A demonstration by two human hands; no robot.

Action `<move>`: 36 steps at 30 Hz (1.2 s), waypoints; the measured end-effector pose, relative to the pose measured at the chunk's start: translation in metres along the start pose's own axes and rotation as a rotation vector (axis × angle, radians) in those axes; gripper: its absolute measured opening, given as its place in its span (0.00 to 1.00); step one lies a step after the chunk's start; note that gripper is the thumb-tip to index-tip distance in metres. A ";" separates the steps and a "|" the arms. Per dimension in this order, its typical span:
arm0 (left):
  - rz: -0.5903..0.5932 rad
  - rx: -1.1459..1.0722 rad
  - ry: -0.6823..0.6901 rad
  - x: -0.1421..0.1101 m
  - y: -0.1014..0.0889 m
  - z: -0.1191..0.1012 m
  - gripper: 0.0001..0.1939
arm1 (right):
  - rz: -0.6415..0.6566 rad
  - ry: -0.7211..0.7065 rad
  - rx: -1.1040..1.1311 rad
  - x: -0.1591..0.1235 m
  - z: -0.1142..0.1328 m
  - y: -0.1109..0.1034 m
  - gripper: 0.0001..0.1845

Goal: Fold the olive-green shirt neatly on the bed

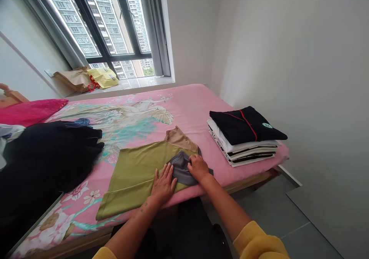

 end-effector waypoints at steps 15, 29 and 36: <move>-0.047 -0.014 -0.015 -0.001 0.000 -0.002 0.29 | 0.010 0.060 0.031 0.018 -0.006 -0.002 0.08; -0.056 -0.034 -0.017 -0.003 -0.001 -0.002 0.29 | -0.005 0.084 0.033 0.033 -0.004 0.011 0.07; -0.053 -0.044 -0.021 -0.003 -0.001 -0.002 0.29 | 0.025 0.132 0.012 0.045 -0.010 0.012 0.08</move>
Point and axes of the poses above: each hand's wrist, its own x-axis towards the middle knuckle, its own y-axis out of the palm, z = x × y, the point moved 1 cm from there along x, towards the middle knuckle, and after that the axes turned 5 degrees about x, right-handed, at the moved point
